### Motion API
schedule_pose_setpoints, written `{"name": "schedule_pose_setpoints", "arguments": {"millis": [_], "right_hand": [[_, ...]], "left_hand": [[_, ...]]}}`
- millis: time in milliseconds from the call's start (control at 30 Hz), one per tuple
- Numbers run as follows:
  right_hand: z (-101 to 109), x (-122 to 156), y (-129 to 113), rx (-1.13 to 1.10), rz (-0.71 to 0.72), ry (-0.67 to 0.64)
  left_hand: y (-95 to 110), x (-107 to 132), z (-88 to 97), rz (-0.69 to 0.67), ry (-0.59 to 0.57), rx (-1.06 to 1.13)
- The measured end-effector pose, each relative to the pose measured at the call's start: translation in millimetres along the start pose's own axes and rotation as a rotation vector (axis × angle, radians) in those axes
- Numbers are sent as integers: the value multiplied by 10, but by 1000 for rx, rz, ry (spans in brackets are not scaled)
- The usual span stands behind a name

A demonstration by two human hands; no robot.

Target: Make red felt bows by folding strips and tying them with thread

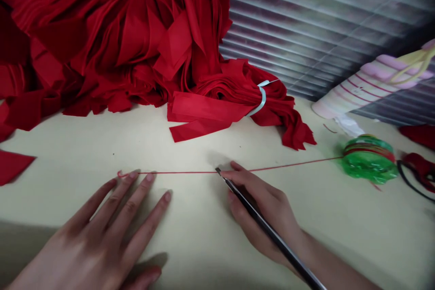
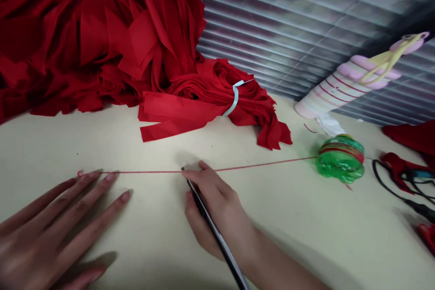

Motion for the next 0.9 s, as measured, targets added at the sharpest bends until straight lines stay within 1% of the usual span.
{"name": "schedule_pose_setpoints", "arguments": {"millis": [100,300,467,667,800,900], "right_hand": [[-3,-5,1,1,10,-1],[-7,-17,-48,-5,83,15],[-2,-10,-37,-3,58,17],[-2,3,-21,-7,39,18],[4,-2,-37,2,52,30],[1,8,-16,13,16,28]], "left_hand": [[1,7,-4,6,6,10],[20,-11,-15,-19,-7,-25],[17,-10,-12,-22,5,-41],[13,-12,0,-4,15,-2],[20,-18,4,-13,11,0],[28,-21,-1,-30,3,-9]]}}
Point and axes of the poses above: each hand's wrist, its own x-axis away from the middle knuckle, its own z-axis out of the back of the hand, y = z × x, the point moved 6 cm from there along -x, towards the middle knuckle, and after that the axes turned 13 degrees about x, right-handed, at the moved point
